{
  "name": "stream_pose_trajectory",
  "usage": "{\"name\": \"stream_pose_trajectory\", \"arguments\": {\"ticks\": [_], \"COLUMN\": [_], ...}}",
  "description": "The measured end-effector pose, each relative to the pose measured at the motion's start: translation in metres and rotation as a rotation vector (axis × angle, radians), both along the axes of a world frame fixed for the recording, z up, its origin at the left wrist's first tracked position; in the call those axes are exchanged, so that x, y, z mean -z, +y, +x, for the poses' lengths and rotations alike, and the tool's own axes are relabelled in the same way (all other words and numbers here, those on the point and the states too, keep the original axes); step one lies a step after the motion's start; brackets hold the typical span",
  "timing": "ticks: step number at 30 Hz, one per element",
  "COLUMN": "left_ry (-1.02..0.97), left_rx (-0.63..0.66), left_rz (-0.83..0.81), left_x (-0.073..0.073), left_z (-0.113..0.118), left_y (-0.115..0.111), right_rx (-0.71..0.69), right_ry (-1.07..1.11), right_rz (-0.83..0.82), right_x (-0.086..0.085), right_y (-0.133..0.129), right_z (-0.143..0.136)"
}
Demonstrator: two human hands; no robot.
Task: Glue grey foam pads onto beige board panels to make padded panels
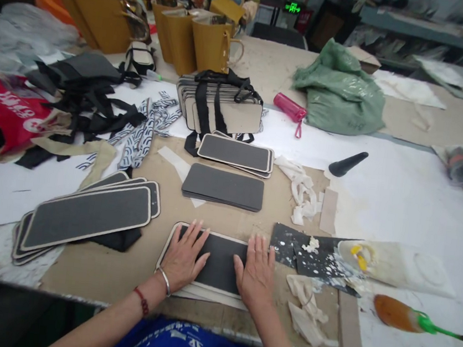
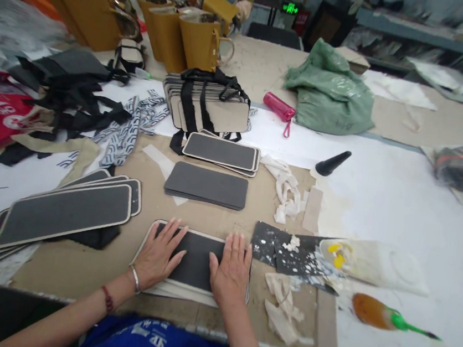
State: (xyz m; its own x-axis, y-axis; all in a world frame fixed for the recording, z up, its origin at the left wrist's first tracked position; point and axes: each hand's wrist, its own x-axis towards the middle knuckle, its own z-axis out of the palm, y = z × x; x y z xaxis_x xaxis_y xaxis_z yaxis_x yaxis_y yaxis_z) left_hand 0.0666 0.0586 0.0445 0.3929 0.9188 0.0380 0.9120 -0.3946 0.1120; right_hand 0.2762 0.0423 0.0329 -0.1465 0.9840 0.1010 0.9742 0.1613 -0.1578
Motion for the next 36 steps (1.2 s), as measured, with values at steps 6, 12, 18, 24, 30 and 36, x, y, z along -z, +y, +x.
{"name": "stream_pose_trajectory", "arguments": {"ticks": [6, 12, 18, 24, 30, 36], "left_ry": [-0.033, -0.107, -0.293, -0.549, -0.609, -0.798], "left_rx": [0.005, -0.016, -0.513, -0.513, -0.532, -0.604], "left_rz": [-0.068, -0.086, -0.112, -0.207, -0.092, -0.161], "left_x": [0.010, 0.009, 0.021, 0.035, 0.012, -0.020], "left_z": [0.015, 0.011, -0.034, -0.056, -0.043, -0.033], "left_y": [0.004, 0.005, -0.008, -0.020, -0.022, -0.019], "right_rx": [-0.222, -0.161, 0.127, 0.133, 0.051, -0.007], "right_ry": [0.098, 0.122, 0.152, 0.292, 0.348, 0.296], "right_rz": [-0.064, -0.007, 0.010, 0.117, 0.252, 0.302], "right_x": [0.004, 0.005, 0.017, 0.029, 0.028, 0.033], "right_y": [0.011, 0.012, 0.003, -0.002, -0.002, -0.002], "right_z": [-0.041, -0.011, 0.065, 0.072, 0.068, 0.078]}}
